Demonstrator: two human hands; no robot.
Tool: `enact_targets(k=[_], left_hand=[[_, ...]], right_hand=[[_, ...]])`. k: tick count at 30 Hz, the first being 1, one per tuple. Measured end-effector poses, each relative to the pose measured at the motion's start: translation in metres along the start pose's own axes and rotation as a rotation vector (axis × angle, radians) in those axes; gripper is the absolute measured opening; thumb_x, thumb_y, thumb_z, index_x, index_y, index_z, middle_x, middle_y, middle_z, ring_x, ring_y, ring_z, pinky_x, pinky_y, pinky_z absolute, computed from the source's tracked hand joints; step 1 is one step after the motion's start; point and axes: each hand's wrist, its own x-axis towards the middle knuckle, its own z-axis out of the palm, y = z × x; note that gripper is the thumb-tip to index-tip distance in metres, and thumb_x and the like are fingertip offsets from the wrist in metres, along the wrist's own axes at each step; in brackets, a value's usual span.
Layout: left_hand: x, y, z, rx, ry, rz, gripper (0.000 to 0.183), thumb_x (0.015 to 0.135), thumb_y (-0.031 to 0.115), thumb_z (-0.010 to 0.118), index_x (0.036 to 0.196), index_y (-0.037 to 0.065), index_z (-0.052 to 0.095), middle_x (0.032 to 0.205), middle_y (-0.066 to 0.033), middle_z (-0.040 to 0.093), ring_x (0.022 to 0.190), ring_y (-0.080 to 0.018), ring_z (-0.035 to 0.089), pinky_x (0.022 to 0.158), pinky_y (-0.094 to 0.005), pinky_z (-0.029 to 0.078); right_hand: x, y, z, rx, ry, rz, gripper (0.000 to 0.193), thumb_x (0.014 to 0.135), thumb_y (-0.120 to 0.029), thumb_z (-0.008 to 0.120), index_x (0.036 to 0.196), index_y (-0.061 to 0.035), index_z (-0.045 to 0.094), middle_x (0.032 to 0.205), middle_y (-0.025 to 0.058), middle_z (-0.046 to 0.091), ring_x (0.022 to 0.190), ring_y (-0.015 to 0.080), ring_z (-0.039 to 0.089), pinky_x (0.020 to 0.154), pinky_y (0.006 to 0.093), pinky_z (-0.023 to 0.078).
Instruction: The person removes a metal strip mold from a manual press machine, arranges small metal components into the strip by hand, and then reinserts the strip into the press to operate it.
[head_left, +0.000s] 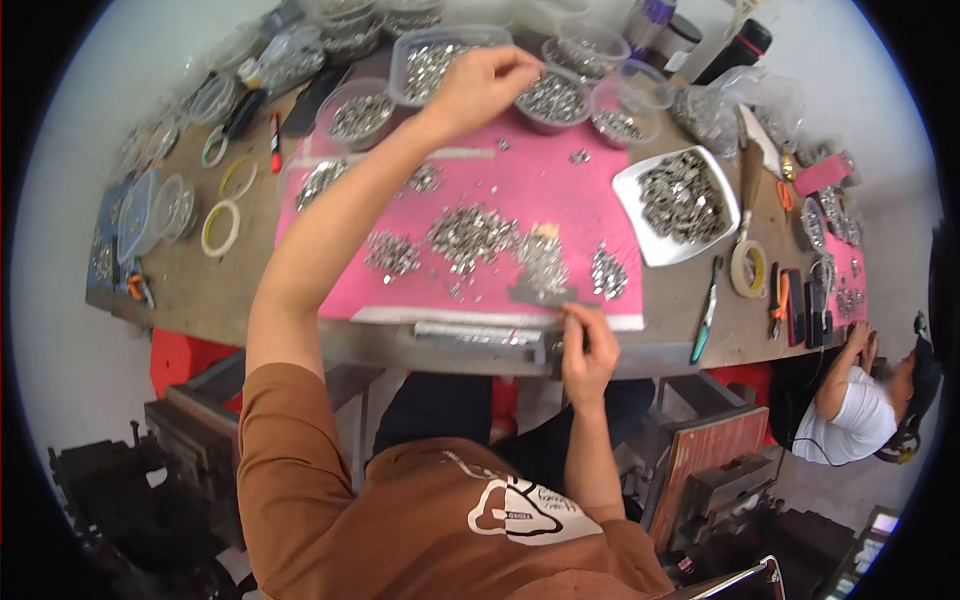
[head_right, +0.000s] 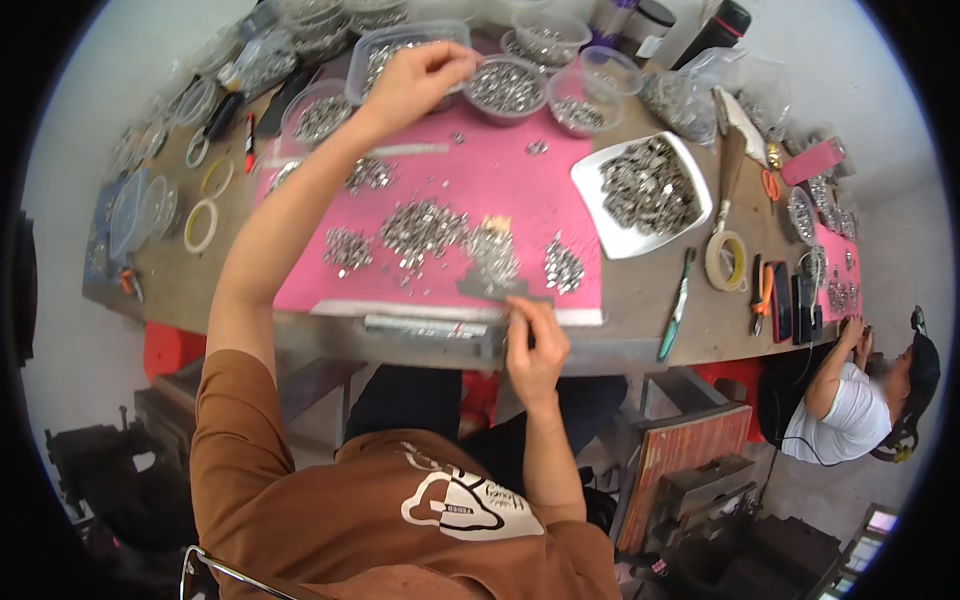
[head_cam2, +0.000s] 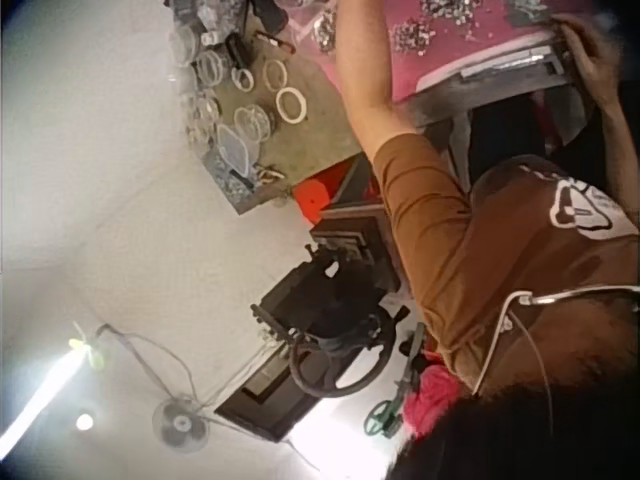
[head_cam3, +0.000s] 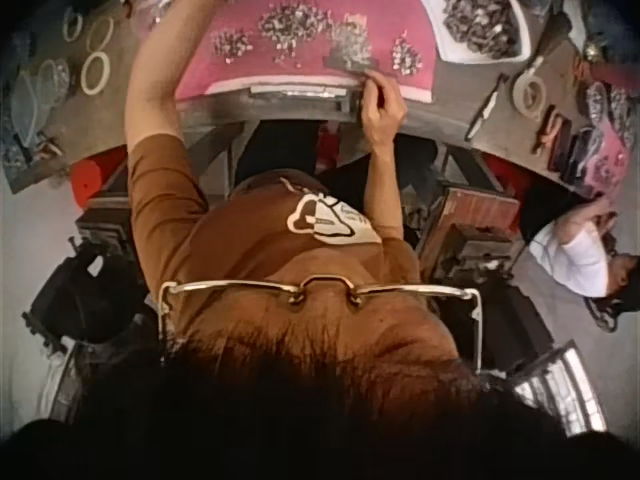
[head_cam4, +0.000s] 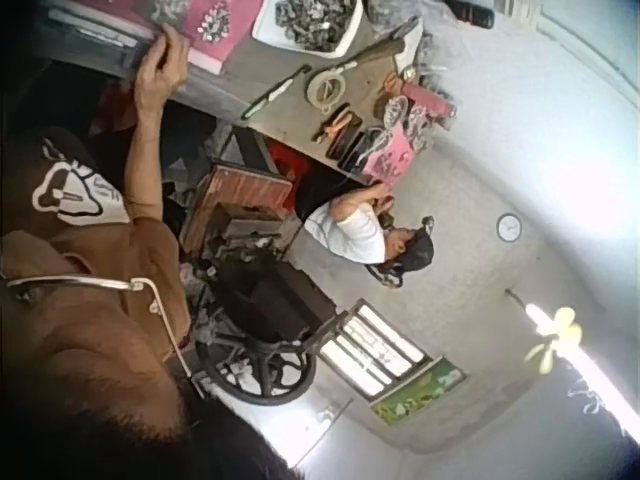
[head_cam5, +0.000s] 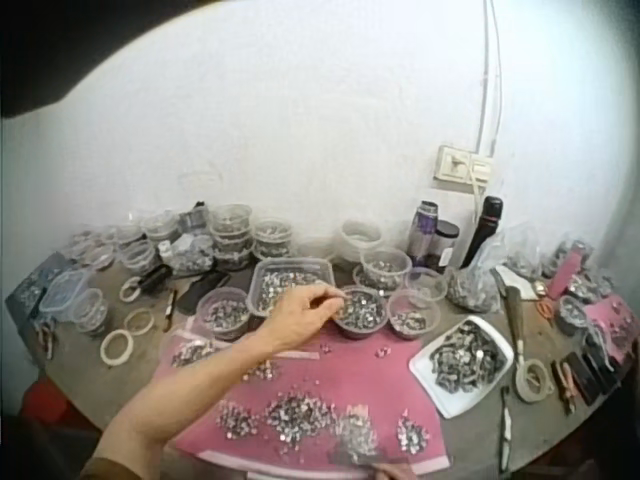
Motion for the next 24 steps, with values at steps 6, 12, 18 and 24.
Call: enact_targets(k=[6,12,18,24], left_hand=[[-0.182,0.026,-0.033,0.163,-0.134,0.013,0.013,0.089,0.017,0.071,0.095,0.005,0.075,0.084,-0.0092,0.073,0.076,-0.0237,0.068,0.071,-0.0368,0.052],[-0.245,0.021,-0.031,0.365,-0.049,-0.054,0.009,0.09,0.016,0.071,0.096,0.011,0.075,0.085,-0.0047,0.067,0.085,-0.0236,0.06,0.086,-0.0393,0.04],[-0.246,-0.001,-0.026,0.484,-0.063,0.1,0.01,0.089,0.016,0.073,0.096,0.01,0.075,0.088,-0.0038,0.065,0.092,-0.0228,0.059,0.088,-0.0377,0.039],[-0.249,0.003,-0.027,0.558,-0.095,0.172,0.007,0.089,0.012,0.071,0.095,0.008,0.069,0.092,-0.0058,0.065,0.094,-0.025,0.06,0.092,-0.0399,0.039]], right_hand=[[0.01,-0.001,0.01,-0.055,-0.077,-0.195,0.015,0.09,0.005,0.065,0.103,-0.0002,0.071,0.089,0.0097,0.065,0.074,0.0192,0.062,0.067,0.0308,0.048],[0.038,-0.026,0.038,-0.22,-0.475,-0.358,0.011,0.088,-0.004,0.07,0.098,-0.0029,0.073,0.087,0.0124,0.064,0.082,0.031,0.063,0.075,0.042,0.049],[0.055,-0.019,0.062,-0.287,-0.57,-0.489,0.011,0.087,-0.005,0.072,0.097,-0.0034,0.075,0.085,0.0118,0.063,0.081,0.0308,0.063,0.072,0.0422,0.049],[0.055,-0.022,0.056,-0.397,-0.589,-0.549,0.007,0.085,-0.008,0.072,0.091,-0.005,0.073,0.087,0.0109,0.061,0.086,0.0301,0.061,0.078,0.0426,0.048]])
